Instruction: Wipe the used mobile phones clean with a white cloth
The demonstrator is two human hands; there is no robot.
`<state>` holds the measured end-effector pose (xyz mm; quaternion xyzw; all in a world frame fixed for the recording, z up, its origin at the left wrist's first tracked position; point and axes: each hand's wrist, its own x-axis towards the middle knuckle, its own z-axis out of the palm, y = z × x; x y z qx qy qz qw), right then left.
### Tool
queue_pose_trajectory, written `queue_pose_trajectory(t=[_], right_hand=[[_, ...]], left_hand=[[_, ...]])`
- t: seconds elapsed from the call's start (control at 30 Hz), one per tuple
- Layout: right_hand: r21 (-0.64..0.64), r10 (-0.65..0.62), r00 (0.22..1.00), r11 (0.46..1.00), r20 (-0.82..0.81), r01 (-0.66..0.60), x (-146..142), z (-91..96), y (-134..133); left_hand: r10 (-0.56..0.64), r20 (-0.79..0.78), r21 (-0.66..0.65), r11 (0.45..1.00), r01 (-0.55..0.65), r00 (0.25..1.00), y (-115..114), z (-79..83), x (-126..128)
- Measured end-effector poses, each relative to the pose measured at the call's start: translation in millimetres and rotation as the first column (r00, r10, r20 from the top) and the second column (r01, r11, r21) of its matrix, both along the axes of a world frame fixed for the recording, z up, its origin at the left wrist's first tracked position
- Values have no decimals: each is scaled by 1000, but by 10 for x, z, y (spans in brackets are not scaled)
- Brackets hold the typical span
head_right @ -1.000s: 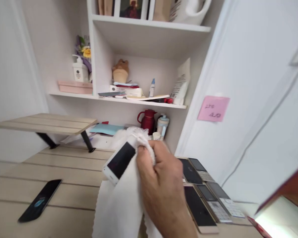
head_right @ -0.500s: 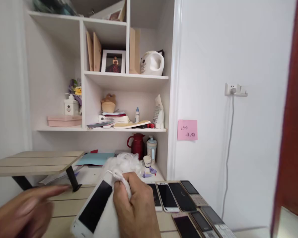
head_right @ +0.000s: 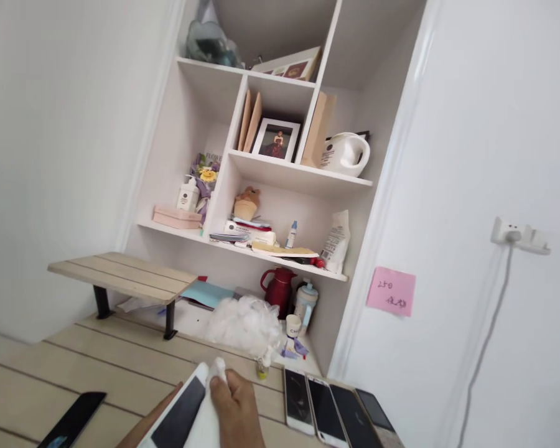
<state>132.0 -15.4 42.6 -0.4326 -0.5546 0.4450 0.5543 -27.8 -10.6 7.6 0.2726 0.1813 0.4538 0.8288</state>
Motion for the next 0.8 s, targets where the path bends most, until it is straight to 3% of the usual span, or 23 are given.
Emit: queue_pose_trajectory(t=[0.1,0.23,0.33,0.43,0.57,0.7,0.8], right_hand=[[-56,-71,997,996,-42,69,-29,-304,11],[-95,-149,982,986,-112,139,8,-658,-54],[-65,-167,977,985,-131,159,78,-810,-147],[-64,-213,962,977,-172,205,145,-815,-248],[-42,-264,948,964,-176,261,222,-649,-372],[121,-331,943,936,-9,330,277,-480,-488],[275,-356,928,909,113,315,229,-480,-554]], left_hand=[[-163,122,-92,980,174,979,-7,38,140],[-173,155,-194,960,202,973,-64,-60,236],[-194,116,-266,939,219,974,-144,-99,251],[-133,28,-269,954,136,991,-181,-84,238],[-22,-141,-190,982,-6,990,-164,-77,210],[-87,-144,-233,971,52,986,-167,-82,214],[-168,-84,-235,961,144,982,-179,-74,223]])
